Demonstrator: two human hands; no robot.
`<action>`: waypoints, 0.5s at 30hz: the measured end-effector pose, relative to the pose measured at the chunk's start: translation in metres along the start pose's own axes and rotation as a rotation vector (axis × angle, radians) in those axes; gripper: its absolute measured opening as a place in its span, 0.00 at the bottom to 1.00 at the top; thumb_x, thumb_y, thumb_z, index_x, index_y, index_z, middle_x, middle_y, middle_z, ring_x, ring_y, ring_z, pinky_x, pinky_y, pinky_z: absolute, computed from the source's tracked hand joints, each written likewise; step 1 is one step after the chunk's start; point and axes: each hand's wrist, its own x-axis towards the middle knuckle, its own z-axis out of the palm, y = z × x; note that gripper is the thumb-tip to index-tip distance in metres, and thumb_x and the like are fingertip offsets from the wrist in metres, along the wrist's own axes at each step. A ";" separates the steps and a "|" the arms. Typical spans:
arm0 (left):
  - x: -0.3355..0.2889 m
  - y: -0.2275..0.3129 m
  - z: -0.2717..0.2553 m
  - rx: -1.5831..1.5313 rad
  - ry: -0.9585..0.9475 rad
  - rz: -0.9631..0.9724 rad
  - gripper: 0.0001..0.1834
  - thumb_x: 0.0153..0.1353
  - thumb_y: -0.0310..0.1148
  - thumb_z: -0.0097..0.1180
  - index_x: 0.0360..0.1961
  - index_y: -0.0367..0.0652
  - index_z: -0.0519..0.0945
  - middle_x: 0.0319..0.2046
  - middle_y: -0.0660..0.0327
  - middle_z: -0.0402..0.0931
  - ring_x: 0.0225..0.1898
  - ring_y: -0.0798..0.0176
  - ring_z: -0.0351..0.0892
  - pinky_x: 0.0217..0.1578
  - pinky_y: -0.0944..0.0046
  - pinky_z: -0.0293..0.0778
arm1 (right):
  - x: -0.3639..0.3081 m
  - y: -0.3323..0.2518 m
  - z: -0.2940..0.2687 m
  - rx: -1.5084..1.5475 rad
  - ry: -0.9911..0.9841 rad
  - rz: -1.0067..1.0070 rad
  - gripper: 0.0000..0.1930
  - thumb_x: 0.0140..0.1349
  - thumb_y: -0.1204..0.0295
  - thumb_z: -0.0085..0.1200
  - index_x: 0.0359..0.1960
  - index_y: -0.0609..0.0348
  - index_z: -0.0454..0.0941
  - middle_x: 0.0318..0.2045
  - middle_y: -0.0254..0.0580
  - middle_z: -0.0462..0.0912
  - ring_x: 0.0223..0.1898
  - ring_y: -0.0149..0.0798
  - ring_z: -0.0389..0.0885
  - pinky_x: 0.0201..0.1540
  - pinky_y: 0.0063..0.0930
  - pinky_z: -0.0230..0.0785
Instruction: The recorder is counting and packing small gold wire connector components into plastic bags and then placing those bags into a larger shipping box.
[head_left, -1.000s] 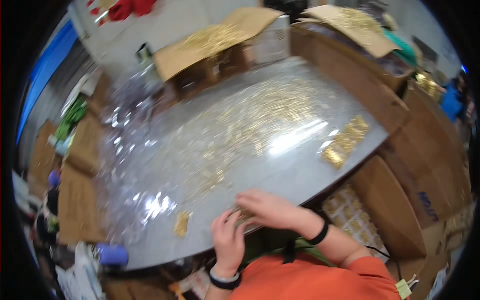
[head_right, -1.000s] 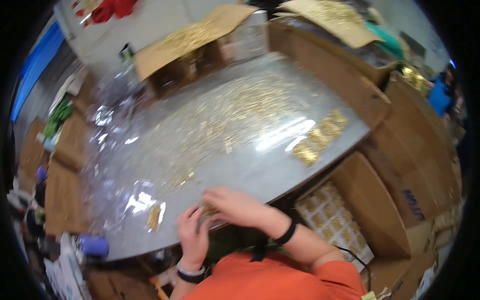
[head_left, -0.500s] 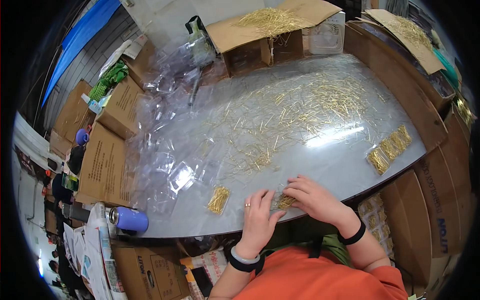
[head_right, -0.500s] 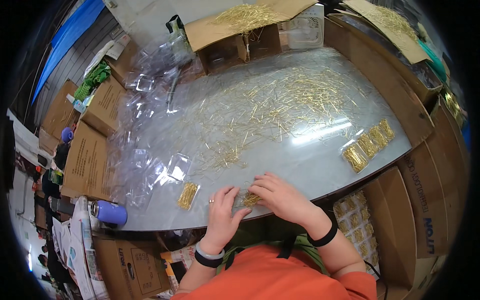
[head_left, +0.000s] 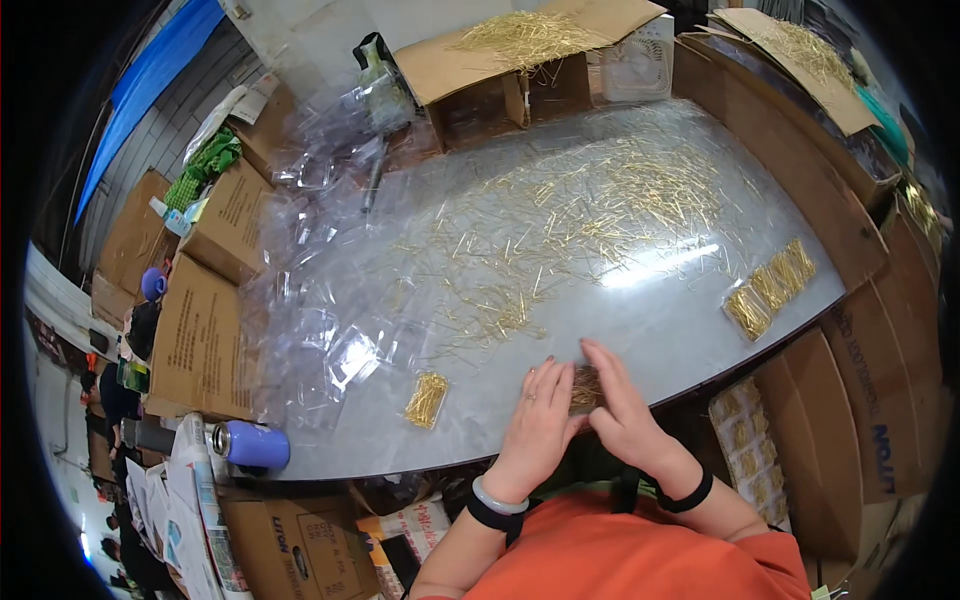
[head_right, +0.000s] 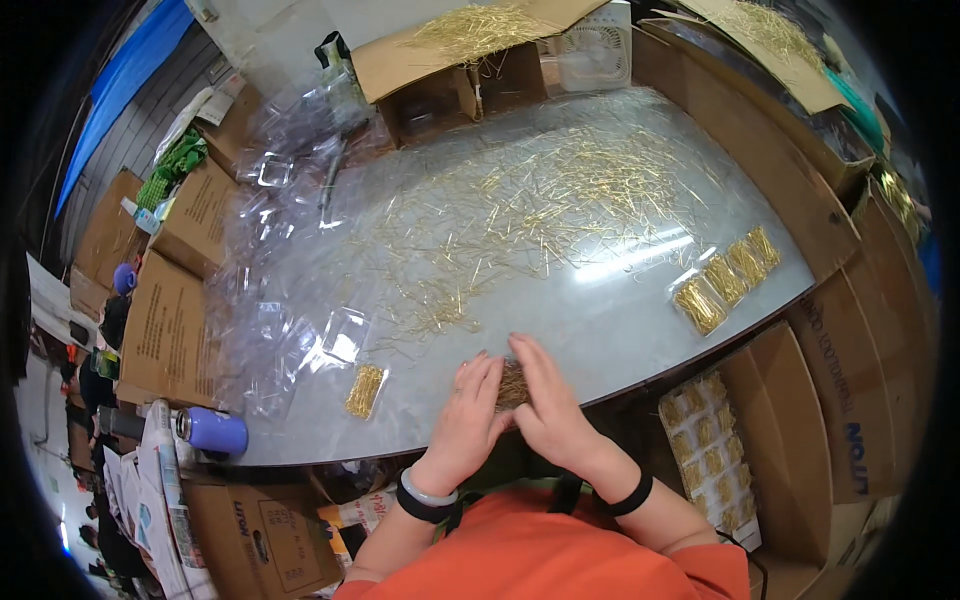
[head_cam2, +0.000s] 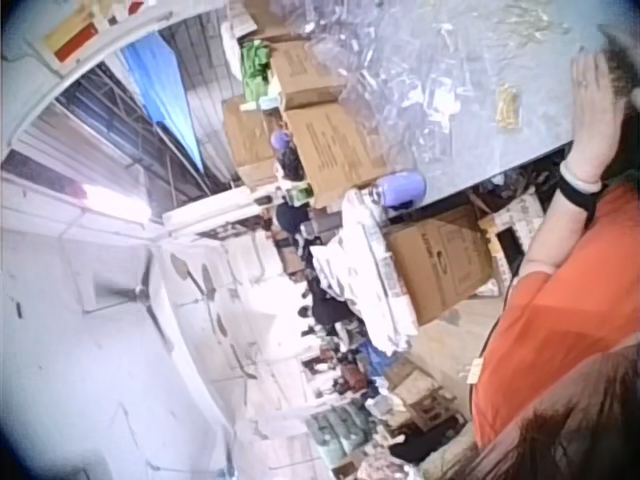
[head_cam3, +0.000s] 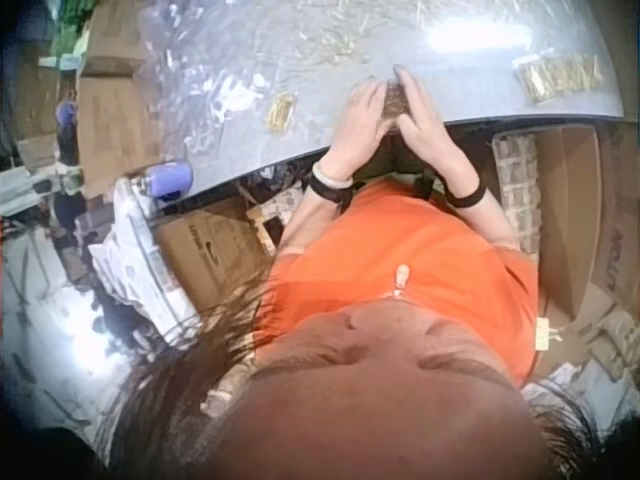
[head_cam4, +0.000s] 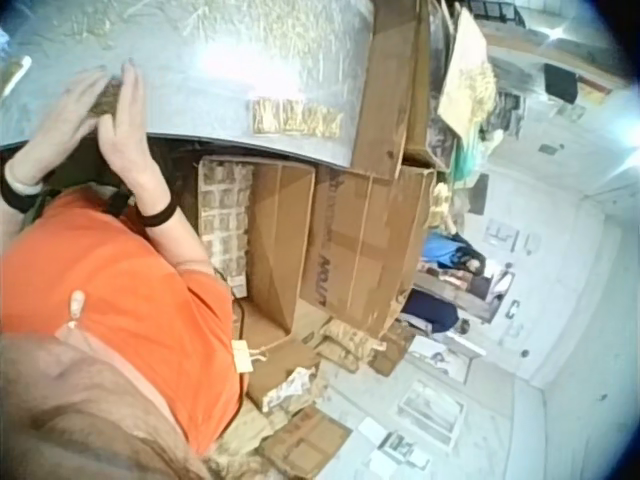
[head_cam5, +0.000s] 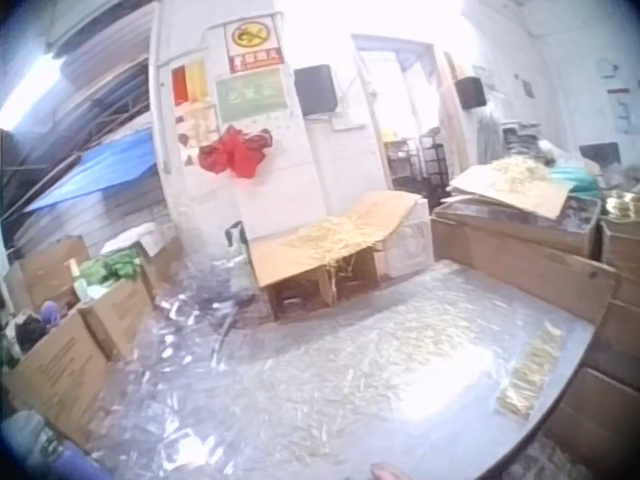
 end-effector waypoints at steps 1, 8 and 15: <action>-0.002 0.000 -0.002 -0.008 0.008 -0.014 0.40 0.57 0.26 0.67 0.69 0.29 0.62 0.64 0.39 0.66 0.70 0.35 0.61 0.70 0.43 0.61 | 0.004 -0.002 0.002 0.048 -0.044 -0.008 0.41 0.51 0.85 0.43 0.73 0.69 0.54 0.71 0.64 0.60 0.74 0.63 0.57 0.77 0.46 0.48; -0.007 -0.003 -0.005 -0.104 0.056 -0.061 0.43 0.53 0.22 0.67 0.70 0.30 0.62 0.65 0.38 0.66 0.68 0.35 0.65 0.68 0.47 0.65 | 0.016 -0.005 -0.026 0.052 -0.258 -0.047 0.41 0.58 0.78 0.57 0.74 0.70 0.52 0.72 0.64 0.60 0.73 0.63 0.59 0.76 0.46 0.53; -0.007 -0.009 0.000 -0.197 0.077 -0.103 0.44 0.51 0.18 0.67 0.70 0.32 0.62 0.64 0.40 0.67 0.67 0.37 0.66 0.66 0.49 0.68 | 0.018 -0.012 -0.010 -0.211 -0.272 -0.199 0.38 0.62 0.72 0.63 0.70 0.70 0.59 0.69 0.64 0.65 0.67 0.62 0.67 0.68 0.46 0.65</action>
